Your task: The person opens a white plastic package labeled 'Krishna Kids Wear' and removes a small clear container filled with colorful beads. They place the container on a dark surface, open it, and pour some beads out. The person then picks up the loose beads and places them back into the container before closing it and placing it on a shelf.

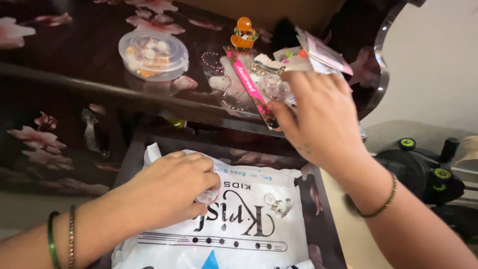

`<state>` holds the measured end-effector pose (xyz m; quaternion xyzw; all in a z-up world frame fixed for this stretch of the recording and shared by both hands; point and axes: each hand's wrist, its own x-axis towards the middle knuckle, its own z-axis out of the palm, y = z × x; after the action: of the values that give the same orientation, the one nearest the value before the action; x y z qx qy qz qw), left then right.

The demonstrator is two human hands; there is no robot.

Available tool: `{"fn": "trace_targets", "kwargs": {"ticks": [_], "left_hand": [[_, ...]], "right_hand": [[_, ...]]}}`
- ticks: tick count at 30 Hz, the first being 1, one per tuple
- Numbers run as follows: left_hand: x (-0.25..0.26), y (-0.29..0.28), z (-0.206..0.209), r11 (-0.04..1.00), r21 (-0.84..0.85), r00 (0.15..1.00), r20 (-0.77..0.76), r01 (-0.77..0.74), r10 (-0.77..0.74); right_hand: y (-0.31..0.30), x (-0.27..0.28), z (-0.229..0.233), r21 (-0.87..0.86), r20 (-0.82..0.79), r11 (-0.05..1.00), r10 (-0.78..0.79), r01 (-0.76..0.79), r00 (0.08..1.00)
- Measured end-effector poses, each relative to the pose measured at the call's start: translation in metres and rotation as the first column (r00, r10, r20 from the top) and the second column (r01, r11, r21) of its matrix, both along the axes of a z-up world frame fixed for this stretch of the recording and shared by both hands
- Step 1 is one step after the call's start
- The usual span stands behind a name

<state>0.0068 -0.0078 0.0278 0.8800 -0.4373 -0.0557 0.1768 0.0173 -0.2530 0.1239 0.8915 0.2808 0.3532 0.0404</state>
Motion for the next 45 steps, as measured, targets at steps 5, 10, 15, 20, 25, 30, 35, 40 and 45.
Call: {"fn": "trace_targets", "kwargs": {"ticks": [5, 10, 15, 20, 25, 30, 35, 40, 45], "left_hand": [[-0.005, 0.001, 0.012, 0.998, 0.034, 0.996, -0.07, -0.043, 0.046], [-0.01, -0.006, 0.024, 0.995, 0.029, 0.992, -0.089, -0.091, 0.093], [-0.016, -0.006, 0.036, 0.943, -0.067, 0.881, -0.384, -0.325, 0.276], [-0.016, 0.01, 0.007, 0.786, -0.548, 0.837, -0.543, -0.285, -0.075], [-0.015, 0.014, -0.032, 0.649, -0.661, 0.529, -0.728, -0.375, -0.436], [-0.016, 0.024, -0.047, 0.619, -0.608, 0.312, -0.791, -0.497, -0.526], [-0.014, 0.025, -0.052, 0.623, -0.619, 0.316, -0.783, -0.478, -0.535], [-0.019, 0.024, -0.052, 0.707, -0.598, 0.529, -0.766, -0.377, -0.365], [-0.021, 0.025, -0.05, 0.686, -0.671, 0.707, -0.629, -0.283, -0.324]], "right_hand": [[-0.004, 0.013, -0.01, 0.027, -0.116, 0.999, -0.033, 0.036, 0.993], [-0.007, 0.024, -0.008, 0.077, -0.177, 0.997, 0.026, -0.013, 0.984], [0.002, 0.002, -0.004, 0.201, -0.145, 0.962, 0.217, -0.186, 0.965], [0.014, -0.054, -0.027, 0.481, -0.445, 0.847, 0.46, -0.229, 0.768], [0.024, -0.057, -0.063, 0.49, -0.487, 0.811, 0.559, -0.32, 0.671], [0.018, -0.051, -0.08, 0.512, -0.482, 0.806, 0.556, -0.297, 0.678], [0.017, -0.054, -0.095, 0.469, -0.485, 0.839, 0.506, -0.277, 0.713], [0.024, -0.055, -0.101, 0.432, -0.437, 0.823, 0.548, -0.368, 0.713], [0.03, -0.056, -0.1, 0.353, -0.363, 0.827, 0.552, -0.438, 0.751]]}}
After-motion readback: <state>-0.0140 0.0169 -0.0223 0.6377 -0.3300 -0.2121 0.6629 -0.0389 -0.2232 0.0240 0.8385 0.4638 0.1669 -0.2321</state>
